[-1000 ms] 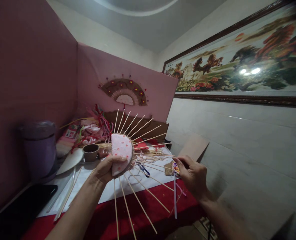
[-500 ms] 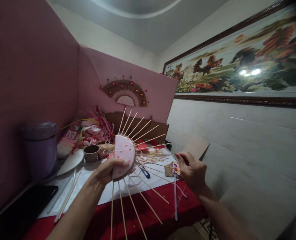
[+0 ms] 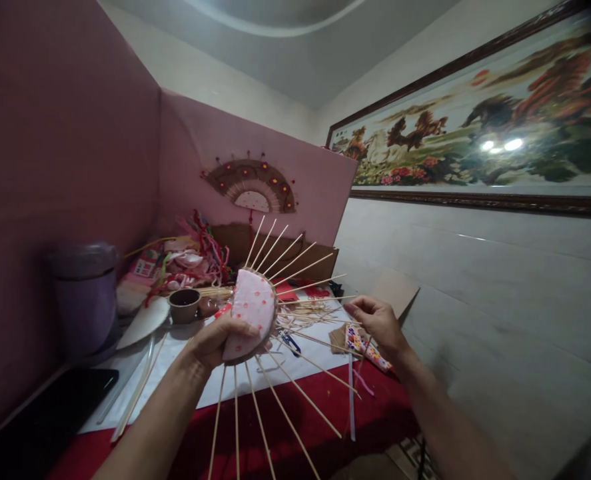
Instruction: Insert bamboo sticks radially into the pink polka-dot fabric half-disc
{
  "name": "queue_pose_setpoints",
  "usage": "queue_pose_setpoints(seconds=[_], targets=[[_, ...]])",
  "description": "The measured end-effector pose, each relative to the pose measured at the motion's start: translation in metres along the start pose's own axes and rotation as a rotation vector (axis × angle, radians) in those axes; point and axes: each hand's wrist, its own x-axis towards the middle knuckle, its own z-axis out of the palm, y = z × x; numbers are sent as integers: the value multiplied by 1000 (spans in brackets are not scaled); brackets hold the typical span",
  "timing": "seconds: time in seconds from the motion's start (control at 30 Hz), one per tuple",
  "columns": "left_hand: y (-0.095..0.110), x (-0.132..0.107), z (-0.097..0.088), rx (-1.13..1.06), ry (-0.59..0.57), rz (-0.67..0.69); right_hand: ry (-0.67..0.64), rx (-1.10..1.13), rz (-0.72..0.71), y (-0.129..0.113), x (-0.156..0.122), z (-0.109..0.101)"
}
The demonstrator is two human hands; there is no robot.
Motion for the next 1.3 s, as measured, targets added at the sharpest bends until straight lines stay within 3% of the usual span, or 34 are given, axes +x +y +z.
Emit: queue_pose_setpoints(seconds=[0.13, 0.23, 0.4, 0.57, 0.73, 0.97, 1.13, 1.3], targets=[[1, 0, 1, -3, -41, 3, -114, 124, 133, 10, 10, -4], [1, 0, 0, 19, -77, 9, -170, 118, 89, 12, 13, -9], [0, 0, -2, 21, -19, -1, -213, 25, -25, 7, 20, -21], [0, 0, -1, 64, -55, -16, -55, -188, -209, -3, 32, -23], [1, 0, -2, 77, 13, -19, 137, -313, -340, -19, 27, -19], [-1, -1, -2, 150, 7, -43, 203, -458, -398, -36, 21, -15], [2, -2, -2, 121, -28, -55, 124, -333, -382, -31, 35, -22], [3, -3, -1, 77, -63, -56, 8, -88, -260, -16, 44, -23]])
